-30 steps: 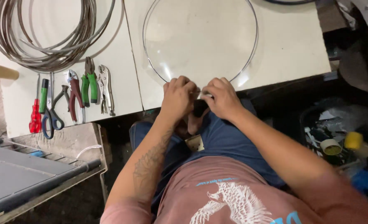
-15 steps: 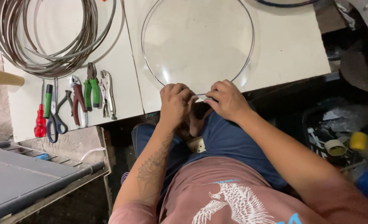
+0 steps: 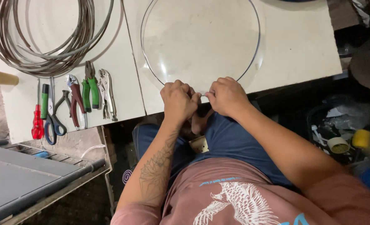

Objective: Assembling a drum head by fitting a metal rim around a plastic sheet and securing it with pliers

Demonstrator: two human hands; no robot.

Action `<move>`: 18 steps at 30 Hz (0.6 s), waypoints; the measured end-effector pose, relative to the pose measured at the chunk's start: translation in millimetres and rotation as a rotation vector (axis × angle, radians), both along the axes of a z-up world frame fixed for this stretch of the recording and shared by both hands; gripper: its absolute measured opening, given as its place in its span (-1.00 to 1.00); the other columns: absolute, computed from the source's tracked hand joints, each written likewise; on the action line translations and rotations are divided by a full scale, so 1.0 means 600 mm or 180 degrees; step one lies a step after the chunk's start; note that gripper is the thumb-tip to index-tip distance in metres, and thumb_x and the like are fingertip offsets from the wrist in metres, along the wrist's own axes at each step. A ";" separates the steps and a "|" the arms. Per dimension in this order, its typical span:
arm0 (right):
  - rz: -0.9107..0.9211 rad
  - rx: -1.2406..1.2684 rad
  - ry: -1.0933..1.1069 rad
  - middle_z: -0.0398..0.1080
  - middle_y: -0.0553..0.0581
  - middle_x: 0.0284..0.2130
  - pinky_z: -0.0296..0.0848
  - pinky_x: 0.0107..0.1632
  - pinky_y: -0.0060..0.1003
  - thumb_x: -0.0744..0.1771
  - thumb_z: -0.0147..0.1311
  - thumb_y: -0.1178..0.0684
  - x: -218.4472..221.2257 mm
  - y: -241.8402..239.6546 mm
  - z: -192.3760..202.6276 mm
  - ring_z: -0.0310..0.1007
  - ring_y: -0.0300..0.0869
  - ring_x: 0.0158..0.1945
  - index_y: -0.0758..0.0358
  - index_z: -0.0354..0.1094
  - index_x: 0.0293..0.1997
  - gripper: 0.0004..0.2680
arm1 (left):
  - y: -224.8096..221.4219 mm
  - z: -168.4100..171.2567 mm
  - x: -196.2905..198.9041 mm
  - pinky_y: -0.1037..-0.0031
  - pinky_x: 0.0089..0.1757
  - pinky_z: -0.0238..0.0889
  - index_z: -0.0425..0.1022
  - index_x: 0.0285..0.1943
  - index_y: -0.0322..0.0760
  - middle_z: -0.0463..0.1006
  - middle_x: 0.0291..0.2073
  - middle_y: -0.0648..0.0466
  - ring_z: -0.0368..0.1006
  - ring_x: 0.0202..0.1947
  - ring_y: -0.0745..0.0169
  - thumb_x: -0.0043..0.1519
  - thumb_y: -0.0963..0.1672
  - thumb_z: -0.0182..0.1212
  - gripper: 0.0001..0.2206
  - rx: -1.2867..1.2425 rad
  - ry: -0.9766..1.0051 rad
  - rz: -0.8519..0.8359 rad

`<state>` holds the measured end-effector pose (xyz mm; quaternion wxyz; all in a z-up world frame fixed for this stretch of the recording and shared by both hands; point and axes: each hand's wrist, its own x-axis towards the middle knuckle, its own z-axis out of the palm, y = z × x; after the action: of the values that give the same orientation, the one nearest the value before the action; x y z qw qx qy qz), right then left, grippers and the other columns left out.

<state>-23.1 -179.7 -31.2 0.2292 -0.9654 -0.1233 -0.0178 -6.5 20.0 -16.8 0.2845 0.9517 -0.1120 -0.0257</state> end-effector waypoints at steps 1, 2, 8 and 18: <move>-0.0095 -0.0127 0.0218 0.40 0.15 -0.48 0.42 -0.10 -0.04 0.28 0.20 -0.09 0.003 0.007 0.007 0.45 0.08 -0.26 0.21 0.47 -0.39 -0.82 | -0.003 0.015 -0.001 0.00 0.13 0.08 0.54 -0.45 -0.09 0.43 -0.35 0.13 0.35 -0.01 -0.04 0.05 0.00 0.43 -0.79 0.0035 0.0142 0.0059; -0.0089 -0.0134 0.0219 0.40 0.15 -0.48 0.42 -0.10 -0.04 0.28 0.20 -0.09 0.013 0.009 0.011 0.45 0.08 -0.26 0.21 0.47 -0.39 -0.82 | -0.007 0.019 0.004 0.00 0.13 0.08 0.54 -0.45 -0.09 0.43 -0.35 0.13 0.35 -0.01 -0.04 0.05 0.00 0.43 -0.79 0.0028 0.0143 0.0064; -0.0208 -0.0572 0.1027 0.43 0.25 -0.49 0.50 -0.21 0.02 0.23 0.14 -0.07 0.039 0.026 0.019 0.52 0.16 -0.30 0.25 0.53 -0.38 -0.81 | -0.012 0.007 0.028 -0.03 0.12 0.13 0.59 -0.28 -0.10 0.46 -0.26 0.09 0.33 0.00 -0.02 0.04 0.06 0.31 -0.74 0.0930 0.0419 -0.0078; 0.0558 0.0913 -0.1123 0.36 0.11 -0.30 0.42 -0.13 -0.05 0.34 0.19 -0.04 -0.075 0.014 -0.034 0.39 0.09 -0.23 0.18 0.48 -0.18 -0.86 | 0.036 0.009 -0.055 -0.03 0.16 0.18 0.61 -0.19 0.02 0.45 -0.13 0.16 0.38 0.06 -0.04 0.07 -0.02 0.34 -0.83 0.0285 -0.0437 -0.0672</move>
<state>-68.3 -171.5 -51.4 0.3396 -0.8905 -0.2410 -0.1835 -39.6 41.8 -11.7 0.2291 0.9459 -0.2295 0.0046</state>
